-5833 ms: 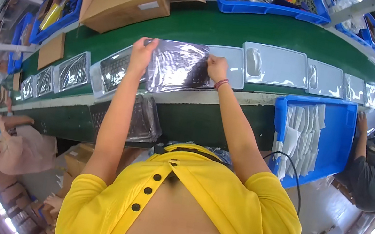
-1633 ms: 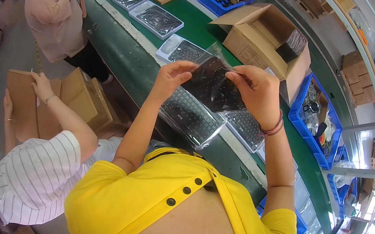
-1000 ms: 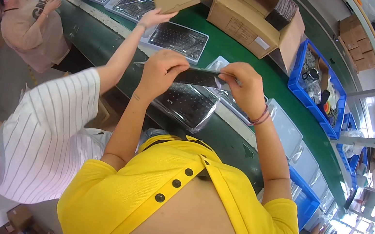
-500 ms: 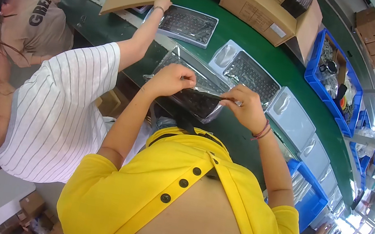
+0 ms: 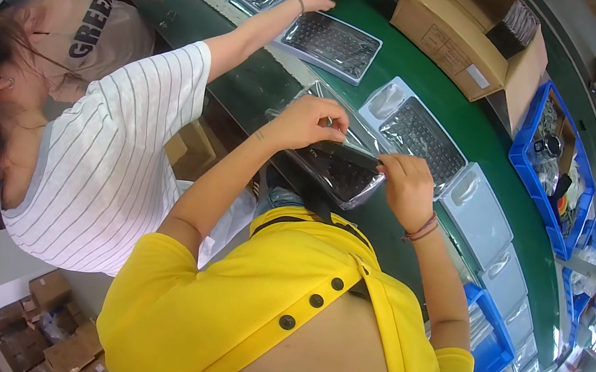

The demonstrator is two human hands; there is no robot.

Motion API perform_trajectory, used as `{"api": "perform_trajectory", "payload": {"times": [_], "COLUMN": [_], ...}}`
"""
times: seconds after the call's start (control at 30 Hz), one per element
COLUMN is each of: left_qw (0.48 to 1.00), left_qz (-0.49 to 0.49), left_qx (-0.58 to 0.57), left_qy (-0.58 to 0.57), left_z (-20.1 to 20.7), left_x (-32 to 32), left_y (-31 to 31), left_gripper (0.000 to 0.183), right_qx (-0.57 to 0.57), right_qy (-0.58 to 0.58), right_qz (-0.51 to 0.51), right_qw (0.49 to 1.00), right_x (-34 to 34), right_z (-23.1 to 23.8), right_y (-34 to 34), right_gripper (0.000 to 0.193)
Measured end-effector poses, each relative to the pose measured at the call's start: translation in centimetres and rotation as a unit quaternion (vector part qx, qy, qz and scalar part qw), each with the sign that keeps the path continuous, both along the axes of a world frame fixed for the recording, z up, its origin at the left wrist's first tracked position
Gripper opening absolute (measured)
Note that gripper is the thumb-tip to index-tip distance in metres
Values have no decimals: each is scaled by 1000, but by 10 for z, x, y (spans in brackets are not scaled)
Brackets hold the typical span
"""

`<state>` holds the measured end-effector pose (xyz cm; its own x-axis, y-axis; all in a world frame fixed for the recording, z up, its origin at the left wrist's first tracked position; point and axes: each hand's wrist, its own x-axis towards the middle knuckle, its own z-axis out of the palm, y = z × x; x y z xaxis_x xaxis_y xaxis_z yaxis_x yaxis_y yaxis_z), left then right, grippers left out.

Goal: The person wraps keyboards in plastic sleeves and places them into plastic trays on a conveyor belt.

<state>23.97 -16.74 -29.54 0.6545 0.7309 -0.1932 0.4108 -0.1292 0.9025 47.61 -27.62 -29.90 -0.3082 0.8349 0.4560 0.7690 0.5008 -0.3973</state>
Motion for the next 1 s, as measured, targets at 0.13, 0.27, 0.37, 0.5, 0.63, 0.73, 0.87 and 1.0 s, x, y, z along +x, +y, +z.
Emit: {"api": "perform_trajectory", "payload": {"times": [0.13, 0.27, 0.37, 0.5, 0.63, 0.73, 0.87, 1.0], "left_qw": [909, 832, 841, 940, 982, 975, 976, 918], "left_qz": [-33, -27, -11, 54, 112, 183, 153, 144], "left_qx": [415, 547, 521, 332, 96, 5, -74, -263], "left_qy": [-26, 88, 148, 56, -120, -129, -136, -258], "left_z": [-15, -2, 2, -13, -37, -49, -25, -29], "left_x": [-16, -31, -49, -71, -66, -50, -28, 1], "left_y": [2, -1, 2, 16, 31, 48, 71, 50], "left_gripper": [17, 30, 34, 23, 11, 8, 15, 23], "right_qx": [3, 19, 22, 17, -29, -76, -129, -151], "right_qy": [-10, -2, 0, 24, 117, 228, 374, 493], "right_qz": [-12, -4, 0, 18, 6, -72, -214, -249], "right_qw": [1000, 1000, 1000, 999, 993, 968, 893, 820], "right_x": [3, 8, 12, 24, 32, 31, 40, 67], "right_z": [-1, 5, 6, -2, -23, -36, -19, -16], "right_y": [13, 18, 21, 25, 30, 43, 56, 36], "right_gripper": [17, 21, 19, 23, 25, 19, 16, 33]}}
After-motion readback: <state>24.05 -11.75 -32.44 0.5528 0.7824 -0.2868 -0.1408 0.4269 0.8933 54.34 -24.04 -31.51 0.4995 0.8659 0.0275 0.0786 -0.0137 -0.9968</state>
